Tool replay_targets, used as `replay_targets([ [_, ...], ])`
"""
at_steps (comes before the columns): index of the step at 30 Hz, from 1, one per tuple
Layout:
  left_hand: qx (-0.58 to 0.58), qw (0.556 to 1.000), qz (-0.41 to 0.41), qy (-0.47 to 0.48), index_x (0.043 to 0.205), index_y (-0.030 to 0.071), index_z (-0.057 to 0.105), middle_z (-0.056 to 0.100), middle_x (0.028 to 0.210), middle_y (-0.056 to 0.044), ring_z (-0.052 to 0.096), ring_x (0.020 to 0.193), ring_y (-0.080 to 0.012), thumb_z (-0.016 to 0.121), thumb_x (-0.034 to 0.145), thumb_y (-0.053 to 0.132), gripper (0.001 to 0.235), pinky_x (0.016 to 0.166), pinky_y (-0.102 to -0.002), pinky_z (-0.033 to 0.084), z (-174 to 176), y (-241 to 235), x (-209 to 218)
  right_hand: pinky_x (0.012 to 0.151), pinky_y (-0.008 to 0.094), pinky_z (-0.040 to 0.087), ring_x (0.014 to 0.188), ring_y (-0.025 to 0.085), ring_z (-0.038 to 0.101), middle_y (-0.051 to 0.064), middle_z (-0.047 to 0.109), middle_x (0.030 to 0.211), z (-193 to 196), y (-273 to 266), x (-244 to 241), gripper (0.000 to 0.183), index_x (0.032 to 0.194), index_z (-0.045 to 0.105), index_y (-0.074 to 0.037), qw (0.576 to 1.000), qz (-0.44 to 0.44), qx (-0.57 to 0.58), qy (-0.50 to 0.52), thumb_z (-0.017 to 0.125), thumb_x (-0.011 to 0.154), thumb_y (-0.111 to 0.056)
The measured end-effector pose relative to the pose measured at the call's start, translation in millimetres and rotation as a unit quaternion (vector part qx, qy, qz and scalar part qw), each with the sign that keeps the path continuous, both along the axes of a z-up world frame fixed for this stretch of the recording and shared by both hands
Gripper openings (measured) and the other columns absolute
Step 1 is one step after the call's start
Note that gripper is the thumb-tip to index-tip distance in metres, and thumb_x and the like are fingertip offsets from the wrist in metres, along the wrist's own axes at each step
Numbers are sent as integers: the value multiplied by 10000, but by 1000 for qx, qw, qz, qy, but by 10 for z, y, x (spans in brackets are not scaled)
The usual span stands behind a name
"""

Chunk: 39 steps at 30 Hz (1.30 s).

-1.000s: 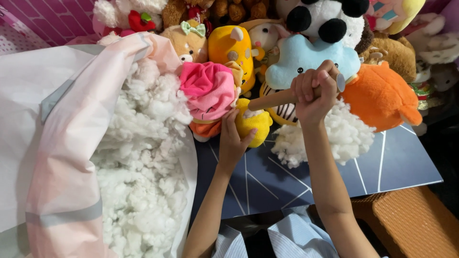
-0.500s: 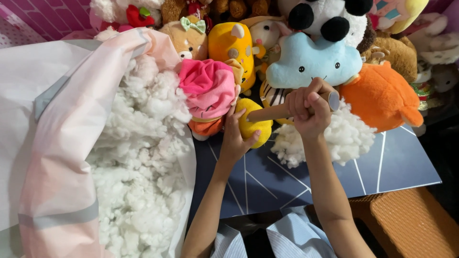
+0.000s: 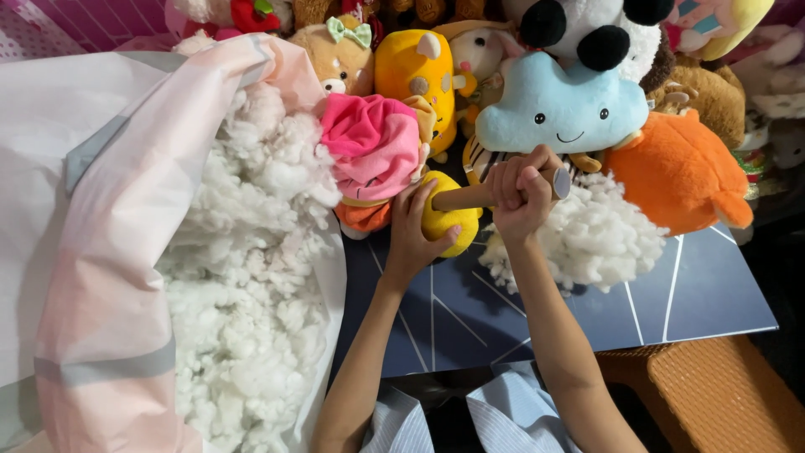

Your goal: Stuffing a small yellow plush toy with white fiberfill using hands and a wooden dowel.

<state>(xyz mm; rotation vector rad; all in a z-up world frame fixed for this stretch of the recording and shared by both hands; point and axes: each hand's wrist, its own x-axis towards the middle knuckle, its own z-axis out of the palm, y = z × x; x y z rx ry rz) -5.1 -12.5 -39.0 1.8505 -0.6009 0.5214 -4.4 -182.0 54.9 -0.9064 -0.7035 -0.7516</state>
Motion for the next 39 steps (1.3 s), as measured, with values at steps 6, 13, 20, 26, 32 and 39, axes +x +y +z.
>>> replay_targets([
  [6,12,1000,7,8,1497,239,514,450,1445,-169,477,1348,-396,811,725,558,886,1153,-543,362,102,4,-20,372,239,336,316,77,359,-38,363,425,17,-10,-163,286,745,406,-144,998,-55,18,18,501,1012,-185],
  [13,26,999,-7,36,1500,263,494,406,1488,-183,440,1366,-431,820,733,576,890,1152,-587,348,218,15,-82,414,274,349,337,103,277,-52,245,440,448,-479,-432,266,773,355,-194,995,-65,59,52,448,1005,-286],
  [20,26,1000,-10,0,1493,243,498,421,1500,-186,456,1371,-393,841,730,575,900,1162,-535,360,241,16,-98,358,258,333,315,87,353,-25,336,425,369,-288,-209,289,758,407,-133,997,-18,-36,66,508,1015,-221],
  [26,26,1000,-9,-12,1461,252,531,439,1494,-161,463,1363,-372,852,701,595,893,1161,-529,358,136,1,-72,328,249,331,287,96,383,-6,368,406,337,-45,-16,299,717,430,-110,997,-15,-43,65,535,996,-127],
  [32,36,999,8,-13,1447,266,541,440,1492,-166,481,1360,-374,840,683,624,896,1157,-518,374,120,32,-70,348,258,329,307,97,366,-17,339,421,365,-117,5,299,719,419,-110,995,-28,-17,90,531,996,-125],
  [39,34,999,-4,-37,1454,215,526,434,1506,-192,490,1361,-367,781,752,635,857,1139,-507,404,84,8,-34,394,263,311,336,98,286,-31,258,443,372,-796,-494,291,763,354,-203,989,-108,34,95,481,1013,-280],
])
